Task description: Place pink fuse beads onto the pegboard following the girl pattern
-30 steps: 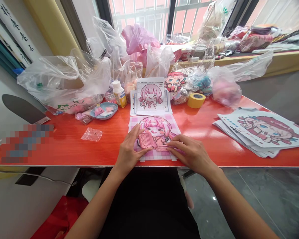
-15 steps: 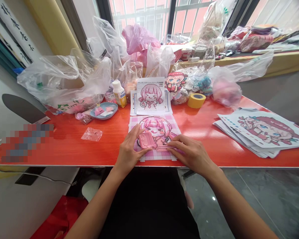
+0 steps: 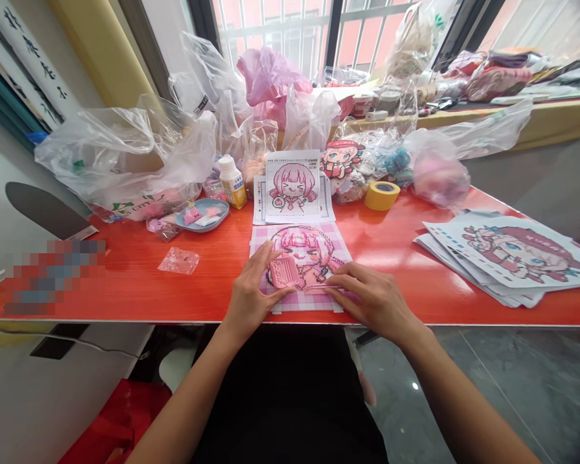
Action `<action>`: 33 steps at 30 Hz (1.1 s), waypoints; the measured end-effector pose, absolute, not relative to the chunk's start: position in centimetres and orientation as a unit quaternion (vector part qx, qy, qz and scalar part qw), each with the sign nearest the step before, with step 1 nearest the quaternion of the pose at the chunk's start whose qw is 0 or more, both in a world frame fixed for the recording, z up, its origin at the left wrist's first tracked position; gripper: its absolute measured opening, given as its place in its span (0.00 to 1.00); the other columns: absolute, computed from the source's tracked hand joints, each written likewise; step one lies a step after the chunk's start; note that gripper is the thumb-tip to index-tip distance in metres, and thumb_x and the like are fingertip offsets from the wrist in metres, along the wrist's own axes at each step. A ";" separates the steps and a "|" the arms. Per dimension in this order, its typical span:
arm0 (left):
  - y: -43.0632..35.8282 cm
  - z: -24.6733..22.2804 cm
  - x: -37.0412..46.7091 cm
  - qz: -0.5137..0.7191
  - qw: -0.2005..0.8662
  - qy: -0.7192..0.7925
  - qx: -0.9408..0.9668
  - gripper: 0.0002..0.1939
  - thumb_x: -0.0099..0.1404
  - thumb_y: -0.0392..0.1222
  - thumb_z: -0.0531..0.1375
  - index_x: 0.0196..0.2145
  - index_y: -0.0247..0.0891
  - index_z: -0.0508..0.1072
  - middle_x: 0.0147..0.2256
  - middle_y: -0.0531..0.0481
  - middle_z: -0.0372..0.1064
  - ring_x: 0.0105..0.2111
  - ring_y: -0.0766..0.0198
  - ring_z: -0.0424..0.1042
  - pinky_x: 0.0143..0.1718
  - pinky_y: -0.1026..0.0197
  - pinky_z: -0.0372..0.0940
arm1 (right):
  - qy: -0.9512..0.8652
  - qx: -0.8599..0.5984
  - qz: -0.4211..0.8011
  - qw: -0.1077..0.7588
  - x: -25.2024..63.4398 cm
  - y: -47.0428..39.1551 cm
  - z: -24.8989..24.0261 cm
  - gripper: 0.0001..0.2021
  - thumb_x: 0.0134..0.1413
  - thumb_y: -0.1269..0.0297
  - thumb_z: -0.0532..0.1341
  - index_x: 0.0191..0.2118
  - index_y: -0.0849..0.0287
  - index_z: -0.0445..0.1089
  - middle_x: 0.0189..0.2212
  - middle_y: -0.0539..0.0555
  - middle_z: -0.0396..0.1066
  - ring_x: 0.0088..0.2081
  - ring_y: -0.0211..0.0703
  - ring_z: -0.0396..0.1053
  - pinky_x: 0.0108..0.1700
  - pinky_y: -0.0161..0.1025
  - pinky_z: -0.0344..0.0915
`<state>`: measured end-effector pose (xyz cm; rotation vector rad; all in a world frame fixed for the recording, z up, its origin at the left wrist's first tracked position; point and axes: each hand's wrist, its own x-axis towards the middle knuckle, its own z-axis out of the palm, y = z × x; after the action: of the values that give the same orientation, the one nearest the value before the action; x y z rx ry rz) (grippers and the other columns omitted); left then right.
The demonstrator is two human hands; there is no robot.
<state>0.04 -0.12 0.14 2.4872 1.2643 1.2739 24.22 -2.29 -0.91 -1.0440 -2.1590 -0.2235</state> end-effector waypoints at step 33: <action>-0.1 0.2 0.1 0.411 0.052 0.412 0.811 0.43 0.57 0.47 0.67 0.65 0.45 0.51 0.54 0.44 0.69 0.57 0.54 0.67 0.58 0.48 0.65 | -0.826 -0.413 -0.102 0.370 24.1 -2.4 -0.8 0.07 0.61 0.62 0.58 0.37 0.56 0.73 0.32 0.51 0.72 0.31 0.34 0.71 0.29 0.31 0.63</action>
<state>0.12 -0.14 0.17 2.4682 1.2534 1.2504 24.13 -2.38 -0.82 -1.0593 -2.1198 -0.2615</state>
